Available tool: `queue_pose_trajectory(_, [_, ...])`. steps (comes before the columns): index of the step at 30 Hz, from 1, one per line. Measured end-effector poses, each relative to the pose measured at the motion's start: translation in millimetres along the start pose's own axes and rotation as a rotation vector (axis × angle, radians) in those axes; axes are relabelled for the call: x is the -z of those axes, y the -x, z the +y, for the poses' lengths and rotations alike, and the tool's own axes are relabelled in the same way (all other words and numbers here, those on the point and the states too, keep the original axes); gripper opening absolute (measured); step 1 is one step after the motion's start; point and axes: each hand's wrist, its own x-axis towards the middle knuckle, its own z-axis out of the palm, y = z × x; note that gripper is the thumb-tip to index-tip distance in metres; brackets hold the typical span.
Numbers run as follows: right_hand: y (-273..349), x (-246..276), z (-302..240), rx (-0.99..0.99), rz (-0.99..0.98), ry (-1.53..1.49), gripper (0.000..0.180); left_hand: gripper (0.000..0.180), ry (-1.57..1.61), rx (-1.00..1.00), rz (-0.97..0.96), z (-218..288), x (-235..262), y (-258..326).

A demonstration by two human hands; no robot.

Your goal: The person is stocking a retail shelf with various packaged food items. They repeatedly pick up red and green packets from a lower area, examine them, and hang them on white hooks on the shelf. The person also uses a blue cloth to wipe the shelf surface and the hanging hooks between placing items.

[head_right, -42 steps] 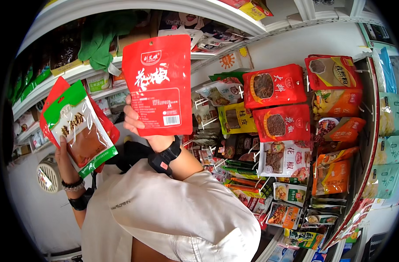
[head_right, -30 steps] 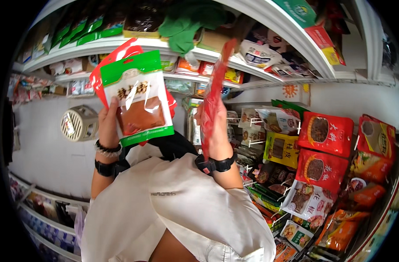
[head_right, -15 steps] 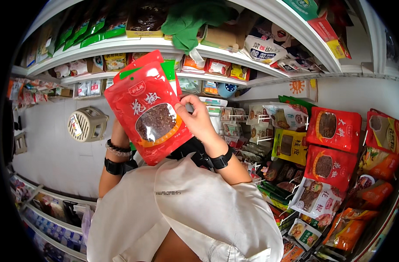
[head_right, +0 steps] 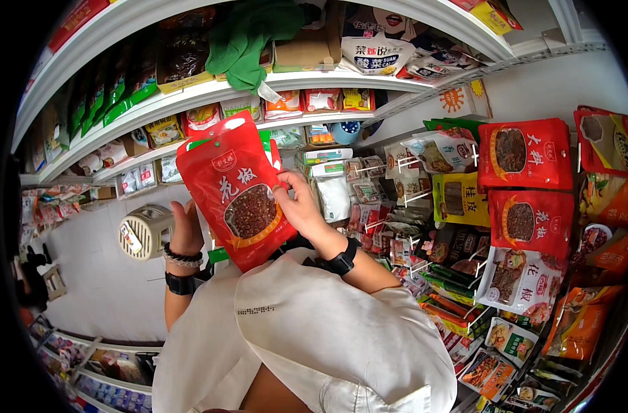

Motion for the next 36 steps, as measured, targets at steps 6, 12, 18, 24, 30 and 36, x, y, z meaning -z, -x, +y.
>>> queue_pose_trajectory(6, [3.4, 3.7, -14.7, 0.206, 0.002, 0.173, 0.018, 0.044, 0.04, 0.241, 0.104, 1.0, 5.7, -8.3])
queue_pose_trajectory(12, [8.4, 9.0, -54.1, 0.125, -0.119, 0.176, 0.028, 0.044, 0.228, 0.166, 0.14, -8.9, 1.2, -12.1])
queue_pose_trajectory(18, [12.2, 13.2, -65.9, -0.172, -0.079, -0.396, 0.038, 0.044, 0.456, 0.115, 0.095, -25.7, 7.8, -11.1])
queue_pose_trajectory(24, [11.3, 9.9, -45.6, -0.125, -0.314, -0.292, 0.035, 0.044, 0.587, 0.077, 0.05, -32.2, 18.9, -8.9])
queue_pose_trajectory(30, [12.6, 12.7, -62.7, 0.084, -0.203, 0.045, 0.025, 0.042, 0.648, 0.084, 0.091, -47.3, 28.5, -10.5])
queue_pose_trajectory(36, [4.7, 40.3, -82.4, 0.285, 0.28, 0.179, 0.024, 0.04, 0.705, 0.038, 0.039, -56.0, 21.1, -7.1])
